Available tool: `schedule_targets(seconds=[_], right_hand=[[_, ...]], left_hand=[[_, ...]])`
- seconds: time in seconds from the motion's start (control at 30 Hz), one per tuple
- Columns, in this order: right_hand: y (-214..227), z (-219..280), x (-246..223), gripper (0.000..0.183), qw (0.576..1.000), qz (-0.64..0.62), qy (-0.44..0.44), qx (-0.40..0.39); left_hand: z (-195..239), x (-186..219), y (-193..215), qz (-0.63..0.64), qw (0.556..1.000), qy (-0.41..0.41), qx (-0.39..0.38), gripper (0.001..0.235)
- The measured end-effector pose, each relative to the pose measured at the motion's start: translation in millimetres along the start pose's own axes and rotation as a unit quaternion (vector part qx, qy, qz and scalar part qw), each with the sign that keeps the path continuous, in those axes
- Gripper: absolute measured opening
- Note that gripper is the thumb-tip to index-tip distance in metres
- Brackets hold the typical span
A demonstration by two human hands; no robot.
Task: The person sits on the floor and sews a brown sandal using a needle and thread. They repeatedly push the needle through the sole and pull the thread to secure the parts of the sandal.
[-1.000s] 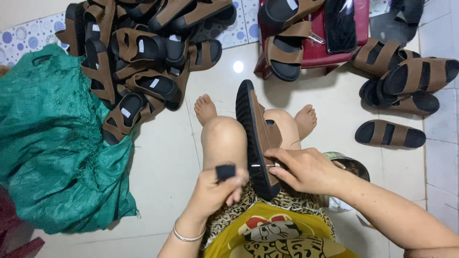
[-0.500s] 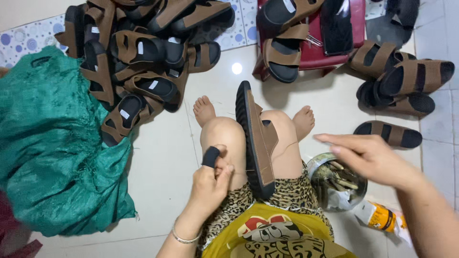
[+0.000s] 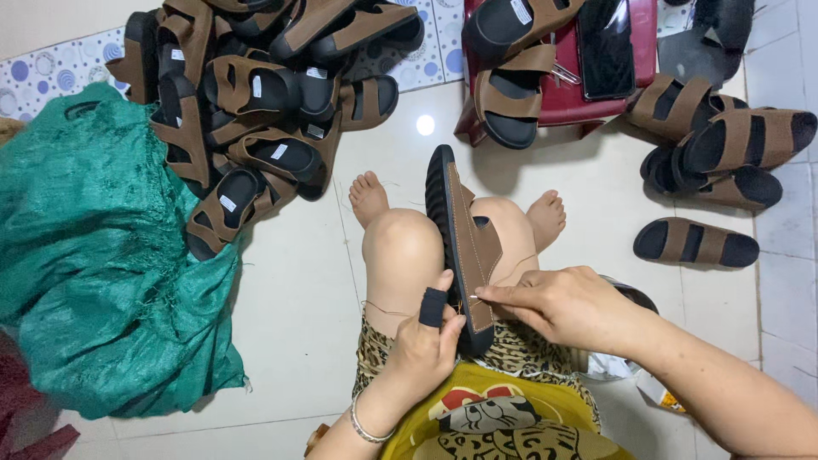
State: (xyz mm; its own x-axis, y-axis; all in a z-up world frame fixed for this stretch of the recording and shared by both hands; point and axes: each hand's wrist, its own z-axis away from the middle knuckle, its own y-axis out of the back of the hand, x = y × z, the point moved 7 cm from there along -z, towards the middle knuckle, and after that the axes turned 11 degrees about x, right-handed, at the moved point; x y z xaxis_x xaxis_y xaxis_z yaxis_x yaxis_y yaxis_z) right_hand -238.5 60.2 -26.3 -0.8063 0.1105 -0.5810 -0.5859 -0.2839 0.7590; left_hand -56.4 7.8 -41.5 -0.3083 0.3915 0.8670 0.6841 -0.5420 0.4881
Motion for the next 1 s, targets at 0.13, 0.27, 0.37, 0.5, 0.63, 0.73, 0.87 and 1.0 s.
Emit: schedule_targets(seconds=[0.13,0.27,0.37,0.5,0.63,0.73,0.87,1.0], right_hand=[[2,-1,-17,0.041,0.995,0.101,-0.011,-0.014],[-19,-17,-43,0.018,0.984,0.152,0.049,0.078],[-10,-28,-46,0.017,0.991,0.090,0.053,0.087],[-12,-25,-15,0.030,0.998,0.004,-0.054,-0.045],[-15,-16,-9,0.043,0.998,0.011,-0.033,0.052],[-2,-7,-12,0.045,0.995,0.043,0.005,0.086],[26,16,26,0.055,0.979,0.019,-0.144,-0.141],[29,46,76,0.067,0.946,0.010,-0.280,-0.161]], left_hand=[[4,13,-4,-0.023,0.997,-0.066,0.031,0.051],[11,15,-7,-0.058,0.984,-0.130,0.109,0.042],[14,-5,-4,0.036,0.996,-0.029,0.083,0.055],[4,-5,11,-0.013,0.993,-0.044,0.108,0.066],[-20,-6,12,0.061,0.971,0.230,-0.027,0.069],[-25,6,7,0.068,0.974,0.202,-0.078,0.067],[-19,-10,15,0.074,0.989,0.125,-0.032,0.063],[-21,-21,39,0.018,0.986,0.159,0.037,0.061]])
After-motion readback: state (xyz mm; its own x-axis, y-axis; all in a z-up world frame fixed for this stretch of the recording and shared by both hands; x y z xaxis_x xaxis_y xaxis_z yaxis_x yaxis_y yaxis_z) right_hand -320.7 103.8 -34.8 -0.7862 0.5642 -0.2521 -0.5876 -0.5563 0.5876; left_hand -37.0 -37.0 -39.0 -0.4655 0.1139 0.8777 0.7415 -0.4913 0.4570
